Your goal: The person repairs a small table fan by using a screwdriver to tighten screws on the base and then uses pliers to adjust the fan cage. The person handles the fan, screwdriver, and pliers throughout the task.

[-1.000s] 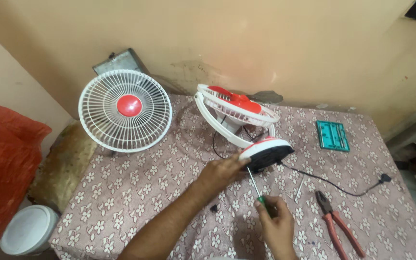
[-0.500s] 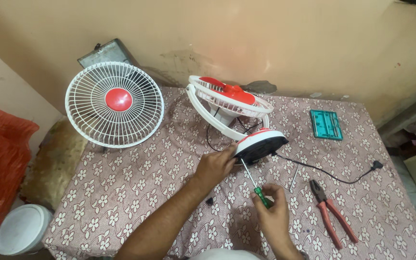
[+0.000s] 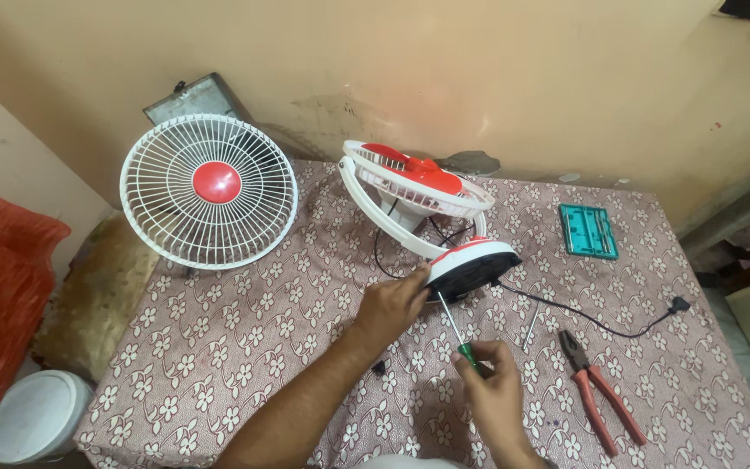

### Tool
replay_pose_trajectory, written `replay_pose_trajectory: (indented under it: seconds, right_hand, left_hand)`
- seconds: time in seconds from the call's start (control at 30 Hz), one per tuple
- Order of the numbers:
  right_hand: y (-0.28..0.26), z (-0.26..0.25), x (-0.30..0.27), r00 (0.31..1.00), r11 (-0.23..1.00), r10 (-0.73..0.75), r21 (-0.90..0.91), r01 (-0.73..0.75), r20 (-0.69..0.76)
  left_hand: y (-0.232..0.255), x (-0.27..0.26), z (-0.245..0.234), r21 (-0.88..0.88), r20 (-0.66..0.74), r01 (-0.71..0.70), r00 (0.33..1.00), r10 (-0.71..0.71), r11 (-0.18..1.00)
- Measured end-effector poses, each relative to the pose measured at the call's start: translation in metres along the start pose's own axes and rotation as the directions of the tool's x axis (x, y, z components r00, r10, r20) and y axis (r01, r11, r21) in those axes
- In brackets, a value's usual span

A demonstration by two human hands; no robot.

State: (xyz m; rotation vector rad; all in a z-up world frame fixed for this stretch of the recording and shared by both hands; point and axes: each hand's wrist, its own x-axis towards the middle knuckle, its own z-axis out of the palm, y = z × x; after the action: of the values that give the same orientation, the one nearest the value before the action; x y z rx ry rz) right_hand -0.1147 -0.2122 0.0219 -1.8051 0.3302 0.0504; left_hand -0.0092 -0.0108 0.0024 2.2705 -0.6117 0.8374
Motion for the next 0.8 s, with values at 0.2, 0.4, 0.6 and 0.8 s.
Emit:
replay_pose_trajectory:
  seconds: [0.2,0.4,0.6,0.8]
  right_hand:
    - [0.028,-0.013,0.018,0.962,0.940,-0.274,-0.205,0.271,0.018]
    - [0.012,-0.014,0.014,0.966,0.952,-0.259,-0.173,0.254,-0.012]
    - [-0.026,-0.012,-0.008,0.762,0.559,-0.647,-0.693,0.455,-0.022]
    - [-0.033,-0.014,0.005,0.997,0.999,-0.030,0.024,0.028,0.072]
  left_hand:
    - [0.006,0.000,0.001,-0.003,0.037,0.040,0.999,-0.040,0.999]
    - [0.009,0.002,0.000,0.003,0.009,0.005,1.000,-0.005,1.000]
    - [0.012,0.000,0.002,-0.005,-0.046,-0.007,0.999,0.006,1.000]
    - [0.009,0.000,0.010,0.012,0.025,0.036,0.999,-0.036,0.999]
